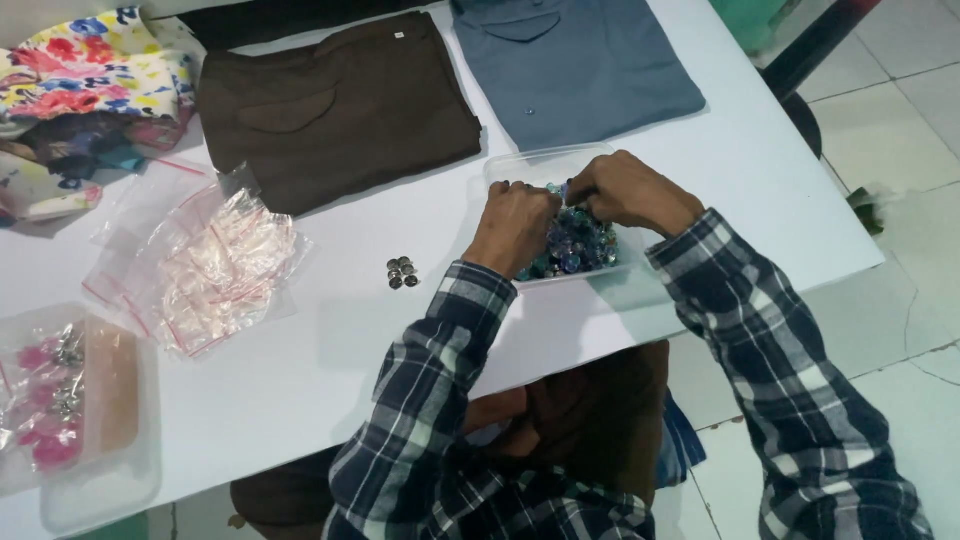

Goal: The person sorts small decorative buttons from a clear plastic container onto a white table. They pick up buttons one by one, place them in small piles, and occasionally adjust the arrangement. The task involves handling buttons and plastic bags on a table with folded shirts nearby.

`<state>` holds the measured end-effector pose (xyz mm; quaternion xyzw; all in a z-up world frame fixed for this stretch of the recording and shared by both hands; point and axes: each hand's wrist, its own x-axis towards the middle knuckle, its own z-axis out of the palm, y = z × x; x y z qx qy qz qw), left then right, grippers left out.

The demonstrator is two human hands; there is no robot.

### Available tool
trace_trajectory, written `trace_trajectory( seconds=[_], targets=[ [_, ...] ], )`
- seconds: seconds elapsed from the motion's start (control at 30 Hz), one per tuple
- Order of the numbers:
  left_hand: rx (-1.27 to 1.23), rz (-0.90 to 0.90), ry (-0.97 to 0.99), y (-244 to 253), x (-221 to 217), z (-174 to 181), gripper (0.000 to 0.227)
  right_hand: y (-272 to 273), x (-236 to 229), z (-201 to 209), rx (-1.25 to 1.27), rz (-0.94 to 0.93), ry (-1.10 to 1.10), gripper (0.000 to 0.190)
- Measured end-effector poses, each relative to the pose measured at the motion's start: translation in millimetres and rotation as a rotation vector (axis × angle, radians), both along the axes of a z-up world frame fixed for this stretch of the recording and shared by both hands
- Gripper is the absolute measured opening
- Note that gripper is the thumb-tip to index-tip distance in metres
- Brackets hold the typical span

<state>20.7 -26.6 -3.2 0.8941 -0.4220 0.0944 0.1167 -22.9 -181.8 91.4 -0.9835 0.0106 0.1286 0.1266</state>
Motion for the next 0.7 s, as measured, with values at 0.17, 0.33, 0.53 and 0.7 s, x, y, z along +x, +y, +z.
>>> trace_trajectory(
  seconds=[0.17,0.33,0.53,0.7],
  targets=[
    [0.109,0.013,-0.040,2,1,0,0.014,3,16,-5,-0.093,0.080,0.096,0.030],
    [0.081,0.038,0.039,6,-4,8,0.019,0,31,-26,-0.103,0.148,0.107,0.029],
    [0.048,0.040,0.054,12,-11,23,0.021,12,20,2,-0.182,0.136,0.291,0.031],
    [-0.005,0.082,0.039,8,-4,2,0.022,11,15,28,-0.228,0.159,0.226,0.024]
  ],
)
